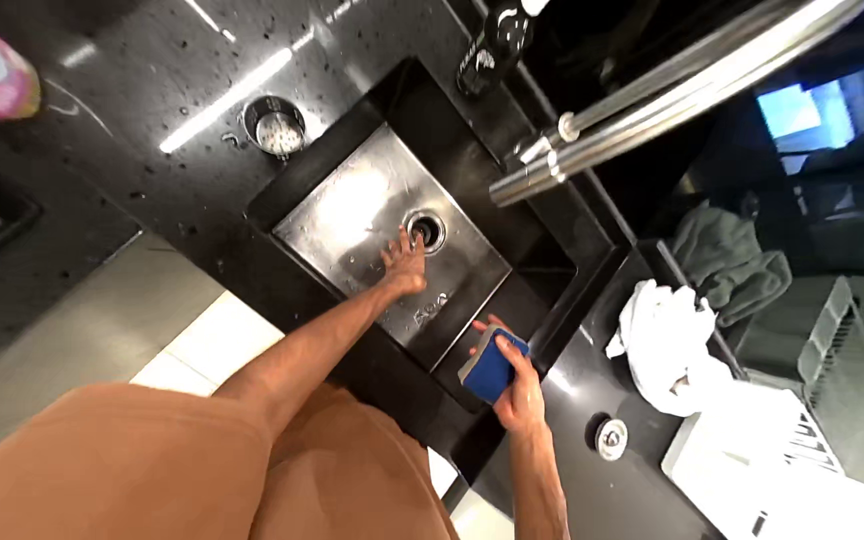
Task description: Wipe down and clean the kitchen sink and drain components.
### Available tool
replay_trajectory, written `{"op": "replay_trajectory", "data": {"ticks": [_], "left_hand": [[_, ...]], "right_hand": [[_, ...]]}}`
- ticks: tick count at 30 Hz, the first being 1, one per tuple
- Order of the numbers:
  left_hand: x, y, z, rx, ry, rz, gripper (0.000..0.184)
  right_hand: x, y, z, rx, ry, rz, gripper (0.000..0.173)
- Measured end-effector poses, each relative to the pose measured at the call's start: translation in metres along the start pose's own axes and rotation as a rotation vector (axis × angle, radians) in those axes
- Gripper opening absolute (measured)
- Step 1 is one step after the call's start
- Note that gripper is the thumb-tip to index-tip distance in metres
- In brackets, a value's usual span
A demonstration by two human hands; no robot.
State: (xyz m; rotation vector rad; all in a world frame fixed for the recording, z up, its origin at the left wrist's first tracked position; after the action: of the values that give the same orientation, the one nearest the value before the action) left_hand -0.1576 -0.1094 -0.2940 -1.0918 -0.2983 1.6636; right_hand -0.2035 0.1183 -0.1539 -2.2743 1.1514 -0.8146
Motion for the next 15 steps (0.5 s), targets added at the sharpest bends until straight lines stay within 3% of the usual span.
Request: {"op": "replay_trajectory", "data": {"ticks": [2,4,7,9,10,13,15], "left_hand": [[-0.004,0.003,-0.004,0.105,0.146,-0.009,0.071],[-0.013,0.003,-0.003,0.184,0.257,-0.064,0.051],[-0.048,-0.002,-0.004,0.199,0.165,-0.103,0.050],[-0.090,-0.013,0.006,0.239,0.181,0.026,0.040],[-0.116,-0.016,0.011,0.261,0.124,0.109,0.034],[-0.197,-0.018,0.024,0.330,-0.139,0.221,0.042],[-0.255,-0.015,0.044,0.421,-0.178,0.295,0.044]], "right_hand": [[0.002,0.004,0.009,0.049,0.121,0.150,0.036],[0.012,0.013,0.016,0.088,0.175,0.266,0.028],[0.040,0.038,0.034,0.203,0.165,0.246,0.030],[0.063,0.060,0.042,0.235,0.187,0.200,0.032],[0.078,0.070,0.043,0.223,0.231,0.189,0.033],[0.132,0.099,0.034,0.107,0.410,0.168,0.033],[0.173,0.120,0.020,0.018,0.496,0.087,0.040]]}}
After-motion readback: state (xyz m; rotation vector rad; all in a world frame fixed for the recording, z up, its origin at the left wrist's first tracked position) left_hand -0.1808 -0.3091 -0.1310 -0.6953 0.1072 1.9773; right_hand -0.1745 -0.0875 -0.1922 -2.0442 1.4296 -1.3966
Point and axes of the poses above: each hand's wrist, its own y-axis towards the middle knuckle, its own x-axis out of the palm, z = x × y, the point moved 8 cm from there along y, towards the middle knuckle, and after that the axes turned 5 degrees about y, right-handed, at the moved point
